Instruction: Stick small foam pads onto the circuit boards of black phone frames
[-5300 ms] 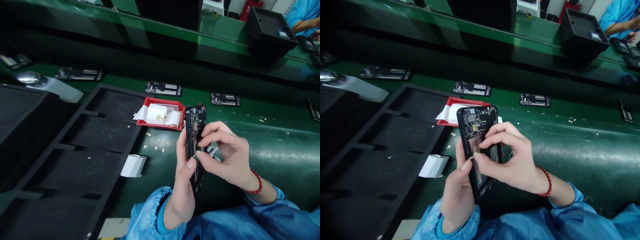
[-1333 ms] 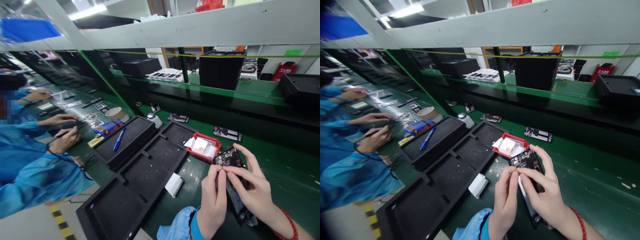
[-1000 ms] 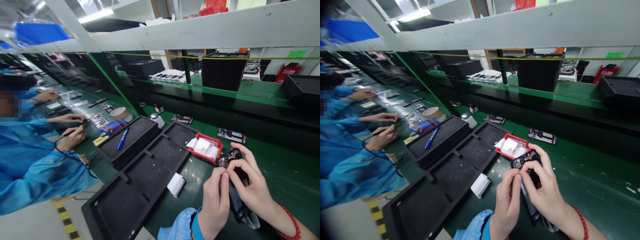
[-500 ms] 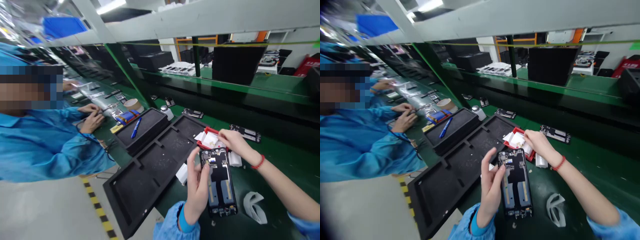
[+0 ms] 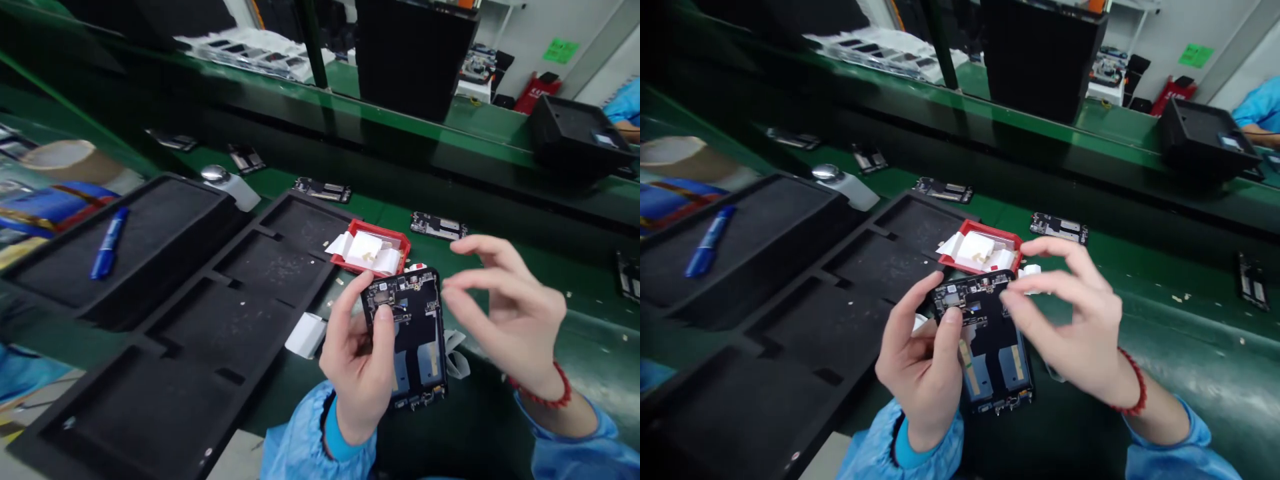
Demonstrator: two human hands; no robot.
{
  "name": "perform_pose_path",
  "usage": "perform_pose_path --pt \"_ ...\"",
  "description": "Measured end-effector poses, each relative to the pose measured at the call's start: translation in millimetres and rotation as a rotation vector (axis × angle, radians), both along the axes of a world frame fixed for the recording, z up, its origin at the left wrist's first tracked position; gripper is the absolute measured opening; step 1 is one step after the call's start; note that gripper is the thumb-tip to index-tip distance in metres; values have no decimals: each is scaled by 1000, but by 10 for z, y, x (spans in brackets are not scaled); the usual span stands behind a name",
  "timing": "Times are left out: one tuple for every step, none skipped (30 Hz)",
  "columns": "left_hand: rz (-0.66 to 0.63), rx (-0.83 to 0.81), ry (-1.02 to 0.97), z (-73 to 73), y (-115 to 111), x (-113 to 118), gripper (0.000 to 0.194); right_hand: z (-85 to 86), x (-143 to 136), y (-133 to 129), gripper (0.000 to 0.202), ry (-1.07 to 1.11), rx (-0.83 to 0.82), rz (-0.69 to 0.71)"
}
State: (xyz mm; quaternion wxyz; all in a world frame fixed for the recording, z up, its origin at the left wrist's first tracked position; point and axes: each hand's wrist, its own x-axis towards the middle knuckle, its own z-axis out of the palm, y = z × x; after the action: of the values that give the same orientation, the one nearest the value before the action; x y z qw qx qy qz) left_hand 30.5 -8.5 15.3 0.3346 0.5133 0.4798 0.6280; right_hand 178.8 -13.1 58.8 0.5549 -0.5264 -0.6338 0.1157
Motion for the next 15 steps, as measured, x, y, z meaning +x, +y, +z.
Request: perform_pose_path --pt "-1 41 3 6 1 11 27 1 -58 -79 13 12 -28 26" --pt "-5 78 4 9 -1 20 30 -9 -110 -135 13 35 -58 48" --pt "-12 108 6 12 -5 28 33 -26 -154 -168 13 64 -81 62" --pt "-17 128 9 15 -12 34 37 -45 -188 -183 13 95 -100 67" --pt "-18 140 16 17 -21 40 40 -62 -213 -184 13 122 -113 65" --pt "-13 153 22 20 -31 45 43 -75 -230 -177 13 144 -121 62" --pt "-2 167 27 23 -41 49 44 -83 -242 -166 13 159 -125 59" --pt "11 179 32 26 -51 53 45 -87 -250 -154 12 171 -127 56" --pt "21 187 38 30 -59 57 45 -87 -256 -146 12 180 -128 52" --pt "29 195 43 34 -65 60 45 -85 -262 -142 12 187 -127 48" --pt "33 203 45 38 -70 63 45 -82 -267 -142 13 192 -124 43" --pt "36 210 47 42 -72 65 45 -80 -272 -145 13 195 -120 39" --pt "37 214 48 45 -72 68 45 -78 -275 -150 13 197 -116 37" --pt "41 214 48 48 -72 71 44 -79 -278 -157 13 198 -113 38" --pt "47 217 48 51 -73 74 44 -81 -278 -163 13 198 -109 37"
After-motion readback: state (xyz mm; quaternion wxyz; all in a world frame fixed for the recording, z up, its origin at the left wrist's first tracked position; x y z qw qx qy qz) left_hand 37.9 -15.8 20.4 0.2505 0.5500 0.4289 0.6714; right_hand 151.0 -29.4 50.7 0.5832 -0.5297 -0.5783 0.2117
